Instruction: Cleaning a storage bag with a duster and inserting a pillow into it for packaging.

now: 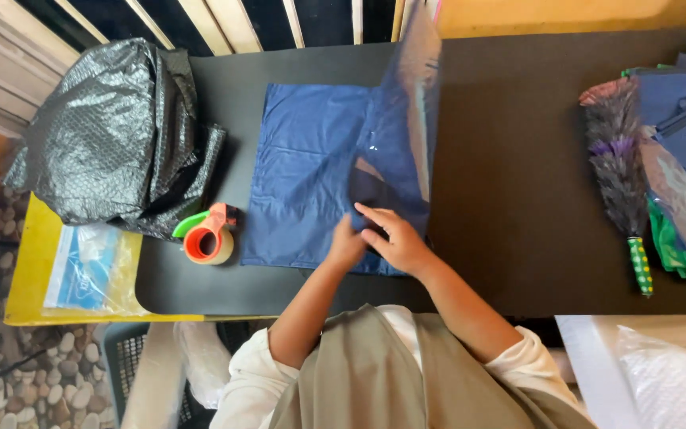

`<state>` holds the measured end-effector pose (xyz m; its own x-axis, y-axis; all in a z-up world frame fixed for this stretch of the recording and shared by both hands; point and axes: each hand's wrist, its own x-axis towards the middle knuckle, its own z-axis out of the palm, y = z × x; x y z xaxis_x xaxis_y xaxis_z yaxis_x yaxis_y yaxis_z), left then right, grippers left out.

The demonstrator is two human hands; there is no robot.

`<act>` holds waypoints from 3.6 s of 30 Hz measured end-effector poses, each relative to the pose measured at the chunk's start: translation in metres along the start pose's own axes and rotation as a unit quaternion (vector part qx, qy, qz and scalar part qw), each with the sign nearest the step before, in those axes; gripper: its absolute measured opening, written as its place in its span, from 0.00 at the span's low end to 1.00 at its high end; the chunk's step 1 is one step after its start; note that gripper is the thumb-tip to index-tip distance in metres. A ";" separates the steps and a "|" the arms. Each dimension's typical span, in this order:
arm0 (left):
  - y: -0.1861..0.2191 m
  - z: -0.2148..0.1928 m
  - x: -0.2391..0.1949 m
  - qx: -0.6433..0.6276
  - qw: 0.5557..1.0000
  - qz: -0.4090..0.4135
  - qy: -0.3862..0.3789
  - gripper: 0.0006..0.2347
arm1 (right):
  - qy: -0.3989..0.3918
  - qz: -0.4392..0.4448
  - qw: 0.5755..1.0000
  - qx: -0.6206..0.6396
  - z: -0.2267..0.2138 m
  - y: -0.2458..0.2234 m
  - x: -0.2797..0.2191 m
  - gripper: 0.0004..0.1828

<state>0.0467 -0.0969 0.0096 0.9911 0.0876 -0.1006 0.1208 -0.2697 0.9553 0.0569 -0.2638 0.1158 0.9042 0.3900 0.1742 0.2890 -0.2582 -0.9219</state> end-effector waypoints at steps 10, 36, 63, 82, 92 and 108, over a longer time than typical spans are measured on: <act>0.052 -0.068 -0.003 -0.251 0.922 -0.260 0.135 0.29 | 0.160 0.201 0.959 -0.118 0.072 0.066 -0.059 0.49; -0.146 -0.241 -0.052 0.086 0.940 -0.077 0.322 0.19 | 0.040 -0.011 0.893 -0.449 0.003 -0.012 -0.051 0.60; -0.035 0.002 -0.028 0.394 0.877 0.270 -0.048 0.20 | -0.040 0.046 0.960 -0.273 -0.090 0.147 -0.177 0.07; -0.002 0.024 -0.003 0.332 0.934 -0.086 -0.101 0.43 | -0.094 0.124 0.930 -0.334 -0.008 0.168 -0.050 0.20; -0.012 0.022 0.007 0.318 0.934 -0.117 -0.112 0.44 | 0.073 0.106 0.960 -0.250 -0.070 0.172 -0.101 0.12; 0.007 0.055 0.018 0.595 0.767 -0.147 -0.189 0.33 | 0.323 0.328 0.839 -0.290 -0.270 0.249 -0.173 0.08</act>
<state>0.0683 -0.1500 -0.0010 0.8299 0.0883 -0.5508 0.0851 -0.9959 -0.0314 0.0576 -0.6337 -0.0502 0.8559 -0.5169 0.0189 -0.4032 -0.6897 -0.6015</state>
